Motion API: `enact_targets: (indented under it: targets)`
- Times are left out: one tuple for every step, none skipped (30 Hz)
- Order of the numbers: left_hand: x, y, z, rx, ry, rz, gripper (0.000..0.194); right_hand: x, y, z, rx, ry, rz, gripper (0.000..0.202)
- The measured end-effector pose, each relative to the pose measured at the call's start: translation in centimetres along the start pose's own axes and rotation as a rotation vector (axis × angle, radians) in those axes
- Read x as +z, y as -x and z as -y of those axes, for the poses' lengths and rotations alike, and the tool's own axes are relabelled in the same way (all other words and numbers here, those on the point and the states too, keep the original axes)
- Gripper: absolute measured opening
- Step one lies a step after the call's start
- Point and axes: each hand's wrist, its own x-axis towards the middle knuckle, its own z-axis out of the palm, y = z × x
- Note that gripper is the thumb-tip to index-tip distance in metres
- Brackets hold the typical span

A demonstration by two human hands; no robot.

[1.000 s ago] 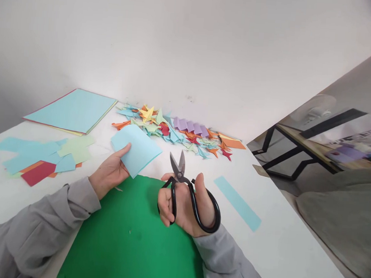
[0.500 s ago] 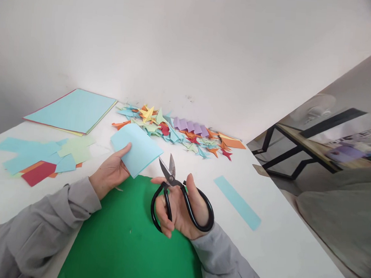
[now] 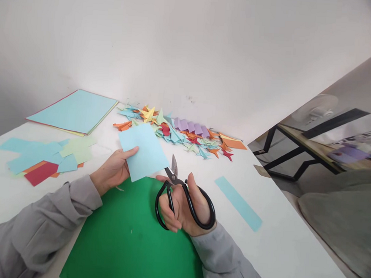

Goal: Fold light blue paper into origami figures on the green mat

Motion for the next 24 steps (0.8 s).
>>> enact_targets:
  targets:
    - [-0.1,-0.1,0.0,-0.003,-0.005,-0.008,0.034,-0.1,0.0,0.0,0.014,0.015,0.009,0.085]
    - [-0.1,-0.1,0.1,-0.013,-0.013,-0.016,0.034,-0.3,-0.1,0.1,0.037,0.036,0.021,0.090]
    - [-0.1,-0.1,0.1,-0.026,-0.026,-0.020,0.033,-0.5,-0.1,0.1,0.061,0.062,0.030,0.095]
    - [0.0,-0.1,0.2,-0.038,-0.044,-0.019,0.033,-0.6,-0.2,0.2,0.080,0.086,0.032,0.097]
    - [0.0,-0.1,0.3,-0.043,-0.069,-0.014,0.032,-0.8,-0.3,0.2,0.091,0.106,0.026,0.098]
    - [0.1,0.0,0.5,-0.041,-0.107,-0.002,0.033,-1.1,-0.3,0.3,0.084,0.120,0.010,0.098]
    - [0.1,0.0,0.6,-0.026,-0.163,0.013,0.034,-1.3,-0.4,0.4,0.064,0.130,-0.010,0.097]
    - [0.0,0.1,0.7,0.007,-0.243,0.022,0.034,-1.6,-0.3,0.4,0.042,0.139,-0.020,0.095]
    - [-0.1,0.1,0.8,0.060,-0.358,0.026,0.032,-2.0,-0.3,0.5,0.023,0.148,-0.020,0.092]
    - [-0.2,0.2,0.9,0.133,-0.512,0.023,0.029,-2.4,-0.2,0.6,0.008,0.157,-0.012,0.089]
    - [-0.4,0.2,1.0,0.234,-0.697,0.017,0.024,-2.8,-0.1,0.7,0.004,0.164,0.009,0.085]
    - [-0.6,0.3,1.1,0.362,-0.902,0.016,0.023,-3.3,0.0,0.8,0.006,0.173,0.029,0.080]
    - [-0.8,0.4,1.0,0.510,-1.113,0.028,0.025,-3.7,0.2,0.9,0.002,0.177,0.048,0.076]
    - [-0.9,0.5,1.0,0.661,-1.316,0.060,0.028,-4.1,0.3,1.0,0.004,0.172,0.059,0.072]
    - [-1.0,0.6,0.9,0.811,-1.495,0.101,0.030,-4.5,0.4,1.2,0.004,0.165,0.060,0.068]
    - [-1.0,0.7,0.9,0.942,-1.639,0.145,0.031,-4.8,0.5,1.3,-0.013,0.159,0.050,0.065]
    - [-1.0,0.8,0.8,1.038,-1.749,0.177,0.033,-5.0,0.6,1.5,-0.031,0.160,0.032,0.064]
    - [-1.0,0.9,0.8,1.113,-1.821,0.175,0.036,-5.2,0.7,1.7,-0.045,0.160,0.012,0.063]
    - [-0.9,0.9,0.8,1.163,-1.864,0.157,0.037,-5.3,0.7,1.8,-0.055,0.157,-0.007,0.062]
    - [-0.9,0.9,0.9,1.185,-1.883,0.138,0.037,-5.3,0.7,1.9,-0.062,0.155,-0.019,0.061]
    - [-1.0,0.8,1.1,1.177,-1.881,0.125,0.036,-5.2,0.8,1.9,-0.065,0.151,-0.023,0.062]
    - [-1.0,0.8,1.2,1.144,-1.857,0.115,0.034,-5.1,0.7,2.0,-0.069,0.144,-0.023,0.062]
    - [-1.0,0.8,1.5,1.089,-1.804,0.105,0.031,-4.9,0.7,1.9,-0.072,0.134,-0.019,0.062]
    - [-1.0,0.8,1.7,1.019,-1.722,0.102,0.029,-4.6,0.6,1.9,-0.073,0.120,-0.012,0.063]
